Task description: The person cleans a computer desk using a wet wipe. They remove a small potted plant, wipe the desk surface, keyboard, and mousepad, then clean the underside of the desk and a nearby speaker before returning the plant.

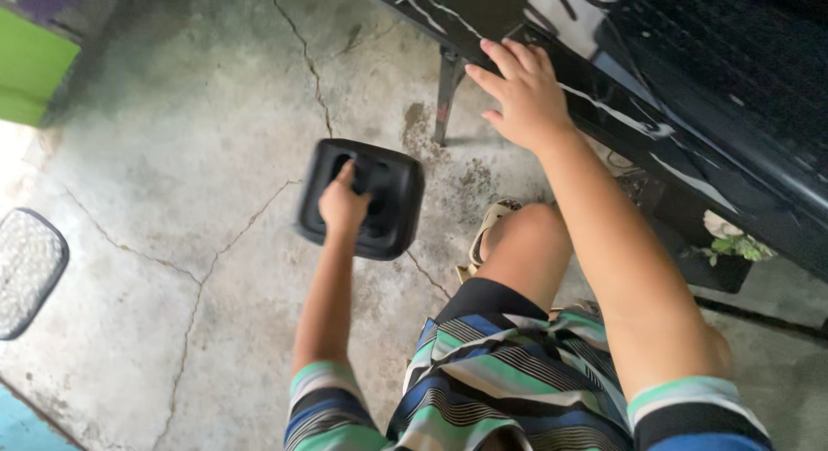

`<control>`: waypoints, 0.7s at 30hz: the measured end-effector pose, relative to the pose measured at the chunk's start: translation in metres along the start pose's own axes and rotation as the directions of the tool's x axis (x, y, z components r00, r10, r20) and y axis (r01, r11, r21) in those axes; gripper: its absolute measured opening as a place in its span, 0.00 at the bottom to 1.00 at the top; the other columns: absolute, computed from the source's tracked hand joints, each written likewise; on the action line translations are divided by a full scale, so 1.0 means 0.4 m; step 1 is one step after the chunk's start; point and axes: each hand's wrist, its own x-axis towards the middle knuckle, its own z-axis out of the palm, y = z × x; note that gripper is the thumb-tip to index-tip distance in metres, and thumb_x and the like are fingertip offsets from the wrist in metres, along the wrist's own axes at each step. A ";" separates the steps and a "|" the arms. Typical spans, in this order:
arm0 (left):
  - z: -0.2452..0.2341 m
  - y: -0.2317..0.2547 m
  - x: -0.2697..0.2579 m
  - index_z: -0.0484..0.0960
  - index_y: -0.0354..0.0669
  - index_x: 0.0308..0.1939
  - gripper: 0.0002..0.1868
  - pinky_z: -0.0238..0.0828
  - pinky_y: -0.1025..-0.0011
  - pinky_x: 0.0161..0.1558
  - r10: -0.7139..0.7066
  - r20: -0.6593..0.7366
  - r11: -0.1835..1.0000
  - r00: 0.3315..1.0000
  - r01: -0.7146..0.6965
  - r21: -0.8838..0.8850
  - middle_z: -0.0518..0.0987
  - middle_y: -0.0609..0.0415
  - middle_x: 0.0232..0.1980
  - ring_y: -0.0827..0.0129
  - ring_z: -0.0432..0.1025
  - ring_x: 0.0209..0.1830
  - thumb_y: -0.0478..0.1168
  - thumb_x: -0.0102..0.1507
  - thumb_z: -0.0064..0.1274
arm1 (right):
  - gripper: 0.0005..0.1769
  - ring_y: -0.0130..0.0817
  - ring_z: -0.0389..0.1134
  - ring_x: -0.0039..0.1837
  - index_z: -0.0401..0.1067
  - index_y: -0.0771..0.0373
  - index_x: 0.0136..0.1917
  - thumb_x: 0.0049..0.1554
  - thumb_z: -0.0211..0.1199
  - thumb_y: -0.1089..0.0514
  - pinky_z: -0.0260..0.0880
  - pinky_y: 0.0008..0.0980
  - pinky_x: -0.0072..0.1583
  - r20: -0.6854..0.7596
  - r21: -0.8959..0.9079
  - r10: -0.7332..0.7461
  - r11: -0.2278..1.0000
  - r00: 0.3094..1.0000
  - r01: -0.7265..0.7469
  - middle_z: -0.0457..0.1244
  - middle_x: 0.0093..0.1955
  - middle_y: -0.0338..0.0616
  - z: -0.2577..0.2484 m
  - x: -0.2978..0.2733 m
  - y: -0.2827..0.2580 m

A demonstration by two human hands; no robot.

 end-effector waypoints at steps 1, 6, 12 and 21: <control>0.065 -0.020 0.009 0.74 0.60 0.69 0.44 0.74 0.56 0.48 -0.032 0.052 0.999 0.998 0.031 0.017 0.84 0.47 0.48 0.48 0.79 0.47 0.42 0.48 0.71 | 0.41 0.53 0.52 0.78 0.70 0.52 0.74 0.48 0.76 0.52 0.48 0.56 0.76 0.015 -0.027 -0.028 0.999 1.000 0.028 0.55 0.80 0.49 0.002 0.007 0.006; 0.395 -0.082 0.050 0.63 0.65 0.76 0.47 0.70 0.52 0.51 -0.100 0.271 0.983 0.957 0.054 0.174 0.83 0.45 0.47 0.51 0.78 0.49 0.46 0.54 0.67 | 0.39 0.46 0.51 0.82 0.68 0.50 0.77 0.53 0.74 0.54 0.45 0.53 0.81 0.049 -0.011 0.021 1.000 0.999 -0.021 0.54 0.83 0.42 0.000 -0.002 0.009; 0.565 -0.052 0.071 0.60 0.73 0.78 0.38 0.67 0.49 0.55 -0.154 0.354 0.976 0.922 0.087 0.200 0.83 0.46 0.49 0.52 0.77 0.52 0.47 0.64 0.56 | 0.40 0.46 0.52 0.80 0.66 0.50 0.76 0.51 0.73 0.55 0.46 0.54 0.79 0.079 0.006 0.060 0.998 0.995 -0.060 0.54 0.81 0.42 -0.017 0.006 -0.005; 0.629 0.003 0.080 0.54 0.73 0.80 0.43 0.61 0.45 0.63 -0.336 0.409 0.919 0.848 0.200 0.339 0.81 0.50 0.56 0.57 0.77 0.56 0.43 0.63 0.53 | 0.36 0.45 0.53 0.80 0.68 0.51 0.72 0.51 0.72 0.57 0.47 0.54 0.79 0.051 0.079 0.103 0.991 0.993 -0.107 0.55 0.79 0.41 -0.012 0.009 -0.003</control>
